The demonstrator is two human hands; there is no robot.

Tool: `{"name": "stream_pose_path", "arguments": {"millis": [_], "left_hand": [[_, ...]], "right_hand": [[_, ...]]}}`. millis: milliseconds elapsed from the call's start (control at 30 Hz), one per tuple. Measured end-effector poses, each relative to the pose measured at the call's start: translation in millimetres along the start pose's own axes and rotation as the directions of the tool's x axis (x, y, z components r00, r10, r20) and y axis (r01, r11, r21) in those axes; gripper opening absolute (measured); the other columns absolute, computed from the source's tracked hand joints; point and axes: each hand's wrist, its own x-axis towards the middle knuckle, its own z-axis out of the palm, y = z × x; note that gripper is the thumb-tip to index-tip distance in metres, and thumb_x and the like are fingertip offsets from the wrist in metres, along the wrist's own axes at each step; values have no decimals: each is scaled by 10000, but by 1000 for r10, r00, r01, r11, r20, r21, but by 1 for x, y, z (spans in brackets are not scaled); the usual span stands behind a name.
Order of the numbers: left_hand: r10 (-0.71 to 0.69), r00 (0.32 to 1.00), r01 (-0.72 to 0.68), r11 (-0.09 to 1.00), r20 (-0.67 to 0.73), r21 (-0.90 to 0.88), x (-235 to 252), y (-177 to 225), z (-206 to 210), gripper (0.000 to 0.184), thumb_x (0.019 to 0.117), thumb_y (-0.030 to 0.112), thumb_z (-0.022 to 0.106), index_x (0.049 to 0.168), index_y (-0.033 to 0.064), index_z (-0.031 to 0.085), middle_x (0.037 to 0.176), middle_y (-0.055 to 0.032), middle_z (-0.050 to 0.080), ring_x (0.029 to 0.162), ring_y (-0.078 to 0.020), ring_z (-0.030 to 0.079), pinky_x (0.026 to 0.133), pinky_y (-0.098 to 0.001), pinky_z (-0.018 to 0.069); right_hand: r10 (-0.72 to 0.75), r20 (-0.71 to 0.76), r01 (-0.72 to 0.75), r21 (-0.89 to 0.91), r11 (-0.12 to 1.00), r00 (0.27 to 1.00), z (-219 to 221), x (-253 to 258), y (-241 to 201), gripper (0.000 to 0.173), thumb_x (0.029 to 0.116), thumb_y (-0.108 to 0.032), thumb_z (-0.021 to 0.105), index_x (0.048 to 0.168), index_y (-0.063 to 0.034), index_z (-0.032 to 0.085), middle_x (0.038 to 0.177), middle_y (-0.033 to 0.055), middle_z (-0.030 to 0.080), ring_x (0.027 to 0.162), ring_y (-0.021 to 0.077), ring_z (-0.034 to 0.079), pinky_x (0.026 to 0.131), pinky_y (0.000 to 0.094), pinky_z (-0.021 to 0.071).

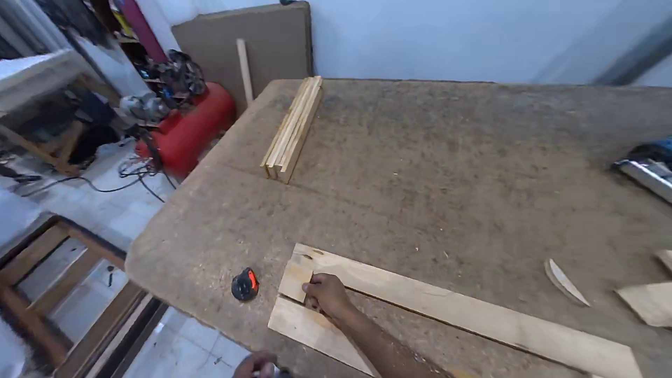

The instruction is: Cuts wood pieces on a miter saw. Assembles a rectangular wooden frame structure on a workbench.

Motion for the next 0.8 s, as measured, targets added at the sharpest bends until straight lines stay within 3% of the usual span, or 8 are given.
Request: {"name": "stream_pose_path", "arguments": {"millis": [133, 300, 400, 600, 700, 800], "left_hand": [[45, 982, -86, 971, 185, 223, 106, 15, -32, 462, 1031, 249, 592, 1423, 7, 562, 1347, -196, 635, 1231, -324, 637, 1081, -504, 505], [26, 902, -190, 921, 431, 341, 191, 39, -12, 504, 1039, 311, 551, 1465, 41, 531, 1325, -166, 634, 1237, -288, 613, 1102, -458, 472], [-32, 892, -161, 910, 452, 382, 203, 39, 0, 497, 1030, 306, 560, 1466, 69, 542, 1329, -159, 625, 1254, -280, 597, 1110, -445, 463], [-5, 887, -193, 905, 462, 379, 211, 41, 0, 455, 1044, 261, 529, 1450, 57, 558, 1310, -155, 634, 1235, -272, 605, 1096, -426, 472], [-8, 878, -188, 913, 478, 362, 216, 49, -2, 443, 1064, 247, 480, 1453, 49, 557, 1341, -165, 629, 1269, -278, 593, 1117, -425, 454], [-20, 878, -159, 931, 478, 330, 203, 58, -18, 470, 1074, 235, 443, 1497, 36, 495, 1379, -150, 623, 1267, -259, 607, 1116, -423, 461]], "right_hand": [[138, 18, -136, -63, 989, 990, 7, 2, -7, 252, 955, -321, 694, 961, -69, 684, 755, 44, 663, 611, 155, 612, 608, 358, 530], [279, -60, -285, -128, 950, 958, 11, 5, -21, 295, 947, -364, 699, 936, -70, 699, 793, 42, 705, 676, 159, 671, 670, 388, 569], [332, -153, -356, -175, 918, 931, 15, 4, -22, 341, 905, -411, 711, 897, -70, 711, 831, 66, 717, 777, 214, 696, 773, 485, 564], [303, -213, -338, -148, 930, 929, 19, 2, -23, 326, 925, -414, 682, 904, -94, 739, 838, 33, 727, 799, 183, 702, 798, 456, 569], [301, -234, -341, -150, 928, 924, 18, 1, -25, 332, 945, -427, 659, 964, -110, 756, 895, 38, 740, 862, 180, 709, 849, 458, 563], [274, -254, -315, -138, 939, 928, 18, -12, -30, 365, 985, -423, 631, 1125, -113, 763, 1021, 62, 754, 980, 191, 710, 939, 457, 546]]}}
